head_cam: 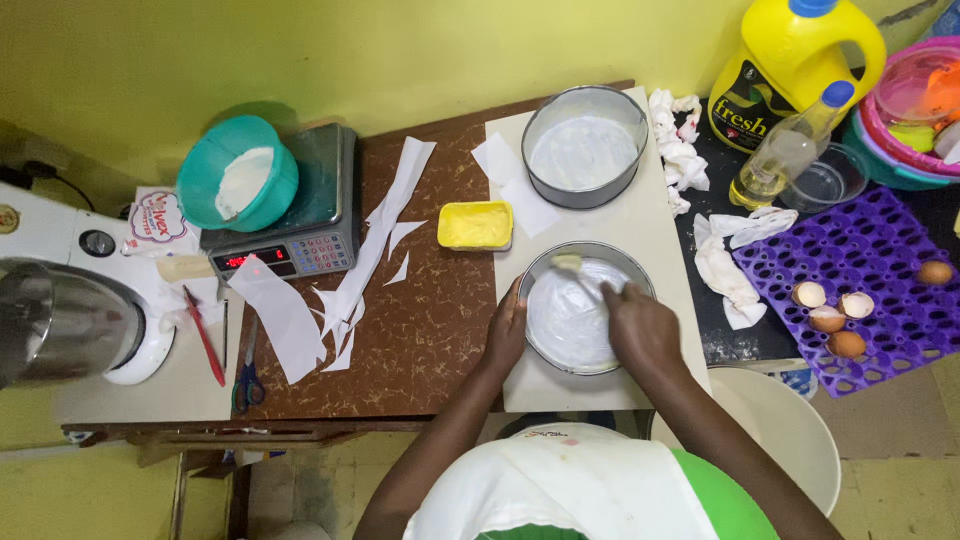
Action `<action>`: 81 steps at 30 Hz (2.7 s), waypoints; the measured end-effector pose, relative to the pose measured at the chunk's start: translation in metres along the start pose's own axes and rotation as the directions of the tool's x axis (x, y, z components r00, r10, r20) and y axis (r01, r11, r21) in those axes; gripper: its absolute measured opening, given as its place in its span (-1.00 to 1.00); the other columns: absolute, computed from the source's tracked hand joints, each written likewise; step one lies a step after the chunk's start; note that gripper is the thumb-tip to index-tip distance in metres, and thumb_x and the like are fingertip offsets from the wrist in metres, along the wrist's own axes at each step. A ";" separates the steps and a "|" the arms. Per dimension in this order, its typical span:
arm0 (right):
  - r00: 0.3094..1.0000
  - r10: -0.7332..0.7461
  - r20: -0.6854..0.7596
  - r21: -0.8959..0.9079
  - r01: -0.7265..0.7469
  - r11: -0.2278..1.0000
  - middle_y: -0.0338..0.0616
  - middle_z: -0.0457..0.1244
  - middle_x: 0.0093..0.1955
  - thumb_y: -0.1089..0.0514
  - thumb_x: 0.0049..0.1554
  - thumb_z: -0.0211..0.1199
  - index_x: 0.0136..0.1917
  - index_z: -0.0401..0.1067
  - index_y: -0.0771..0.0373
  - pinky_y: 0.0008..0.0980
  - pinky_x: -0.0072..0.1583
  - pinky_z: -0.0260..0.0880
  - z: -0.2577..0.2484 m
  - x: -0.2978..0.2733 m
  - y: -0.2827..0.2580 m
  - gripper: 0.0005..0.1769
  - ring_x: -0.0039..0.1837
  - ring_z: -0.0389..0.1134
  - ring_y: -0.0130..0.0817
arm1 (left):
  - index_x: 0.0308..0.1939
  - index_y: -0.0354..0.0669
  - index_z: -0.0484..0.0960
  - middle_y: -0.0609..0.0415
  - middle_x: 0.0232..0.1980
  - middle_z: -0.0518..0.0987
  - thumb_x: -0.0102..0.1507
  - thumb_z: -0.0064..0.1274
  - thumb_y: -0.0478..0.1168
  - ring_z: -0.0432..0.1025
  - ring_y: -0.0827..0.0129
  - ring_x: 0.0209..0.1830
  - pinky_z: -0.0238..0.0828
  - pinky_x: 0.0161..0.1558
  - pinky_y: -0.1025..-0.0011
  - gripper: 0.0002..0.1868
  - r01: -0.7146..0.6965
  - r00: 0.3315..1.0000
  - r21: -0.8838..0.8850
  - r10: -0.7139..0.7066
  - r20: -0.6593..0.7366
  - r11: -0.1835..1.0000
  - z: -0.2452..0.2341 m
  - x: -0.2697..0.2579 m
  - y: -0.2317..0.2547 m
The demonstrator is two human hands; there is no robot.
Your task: The person lines two round metal baking pans with parchment paper and spreads a yellow fat around the interior surfaces using a small spatula. The person handles the pans one at a time, smoothing the paper and coating the sides and bottom.
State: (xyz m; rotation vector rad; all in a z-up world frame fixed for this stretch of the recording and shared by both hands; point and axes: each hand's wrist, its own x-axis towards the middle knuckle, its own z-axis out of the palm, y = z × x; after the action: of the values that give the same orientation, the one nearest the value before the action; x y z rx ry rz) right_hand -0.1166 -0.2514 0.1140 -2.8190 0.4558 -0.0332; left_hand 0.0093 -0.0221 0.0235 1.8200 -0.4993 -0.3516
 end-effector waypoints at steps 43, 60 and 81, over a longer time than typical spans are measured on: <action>0.996 -0.089 -0.029 0.199 0.093 0.976 0.26 0.47 -0.07 0.21 0.38 0.16 0.24 0.58 0.42 0.16 -0.04 0.56 0.020 0.225 -0.086 -0.71 -0.01 0.57 0.29 | 0.63 -0.23 0.41 -0.14 0.00 0.53 0.57 0.04 -0.08 0.50 0.20 -0.03 0.56 0.00 0.25 -0.42 0.139 0.989 0.047 -0.141 0.035 0.989 -0.046 -0.040 0.054; 0.984 -0.151 -0.096 0.376 0.176 0.910 -0.21 0.41 -0.17 -0.09 0.28 0.35 -0.03 0.56 -0.04 -0.11 0.03 0.52 0.031 -0.036 -0.025 -0.85 0.00 0.51 -0.05 | 0.54 -0.12 0.56 -0.20 0.24 0.62 0.53 0.04 0.21 0.60 -0.10 0.22 0.58 0.12 0.11 -0.35 0.192 0.961 0.066 -0.202 0.190 0.979 0.005 -0.036 0.102; 0.694 -0.008 0.720 0.606 -0.634 -0.480 -0.35 0.03 -0.34 0.03 0.45 0.06 0.11 0.35 0.09 -0.23 -0.32 0.41 0.102 0.025 -0.034 -0.86 -0.44 0.11 -0.43 | 0.35 -0.33 0.66 -0.42 0.10 0.66 0.55 -0.02 -0.12 0.60 -0.34 0.17 0.53 0.21 -0.11 -0.59 0.024 0.978 0.394 0.060 -0.201 0.919 -0.021 -0.003 0.085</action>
State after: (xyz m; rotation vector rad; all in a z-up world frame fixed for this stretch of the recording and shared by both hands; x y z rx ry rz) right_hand -0.0751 -0.2003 0.0250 -0.6124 0.7565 0.2399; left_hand 0.0028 -0.0244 0.1112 2.2134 -0.4611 -0.0405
